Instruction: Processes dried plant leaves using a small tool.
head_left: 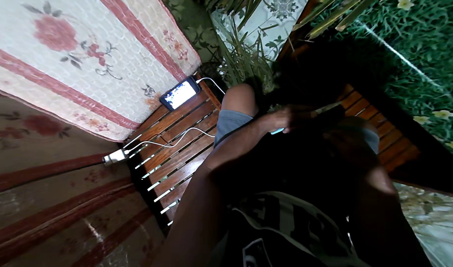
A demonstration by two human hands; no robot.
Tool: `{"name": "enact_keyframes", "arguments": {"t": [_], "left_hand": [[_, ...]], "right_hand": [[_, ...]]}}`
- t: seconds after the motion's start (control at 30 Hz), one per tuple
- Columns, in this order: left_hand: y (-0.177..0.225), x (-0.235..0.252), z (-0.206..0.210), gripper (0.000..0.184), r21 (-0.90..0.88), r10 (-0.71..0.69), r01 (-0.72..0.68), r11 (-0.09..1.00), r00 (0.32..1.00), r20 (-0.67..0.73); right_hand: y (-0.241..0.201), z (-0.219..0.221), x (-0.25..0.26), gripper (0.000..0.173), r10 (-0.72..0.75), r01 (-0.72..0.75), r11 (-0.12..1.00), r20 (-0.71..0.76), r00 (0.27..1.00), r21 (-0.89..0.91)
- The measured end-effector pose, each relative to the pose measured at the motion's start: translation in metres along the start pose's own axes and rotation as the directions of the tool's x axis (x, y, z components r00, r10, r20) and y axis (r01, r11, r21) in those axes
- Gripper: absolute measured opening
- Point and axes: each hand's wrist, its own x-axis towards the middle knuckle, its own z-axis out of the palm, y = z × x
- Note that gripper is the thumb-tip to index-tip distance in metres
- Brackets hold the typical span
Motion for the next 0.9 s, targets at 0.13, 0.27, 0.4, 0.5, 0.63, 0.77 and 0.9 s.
{"name": "enact_keyframes", "arguments": {"t": [0.13,0.27,0.4,0.5,0.63,0.77,0.9], "left_hand": [[0.000,0.000,0.005,0.022,0.036,-0.056,0.054,0.998,0.998,0.034],[-0.001,0.001,0.003,0.022,0.057,-0.038,0.033,0.998,0.996,0.081],[-0.003,0.001,0.002,0.022,0.048,-0.029,0.026,0.999,0.996,0.081],[-0.004,0.001,0.002,0.022,0.035,-0.038,0.036,0.999,0.996,0.083],[-0.006,0.003,0.000,0.022,0.042,-0.030,0.026,0.999,0.995,0.092],[-0.007,0.003,0.000,0.022,0.018,-0.023,0.022,1.000,0.996,0.091],[-0.006,0.003,0.000,0.021,0.026,-0.035,0.033,0.999,0.995,0.094]], "right_hand": [[0.011,0.001,0.004,0.031,-0.054,0.054,0.998,-0.005,0.999,0.036],[0.012,0.003,0.004,0.030,-0.054,0.054,0.997,-0.019,0.998,0.055],[0.013,0.005,0.005,0.028,-0.057,0.059,0.995,-0.028,0.998,0.075],[0.009,0.006,0.003,0.028,-0.034,0.036,0.997,-0.027,0.999,0.074],[0.014,0.006,0.005,0.027,-0.069,0.071,0.994,-0.028,0.997,0.081],[0.001,0.005,0.003,0.029,-0.011,0.011,1.000,0.006,1.000,0.022],[0.007,0.005,0.004,0.030,-0.034,0.034,0.999,0.004,0.999,0.003]]}}
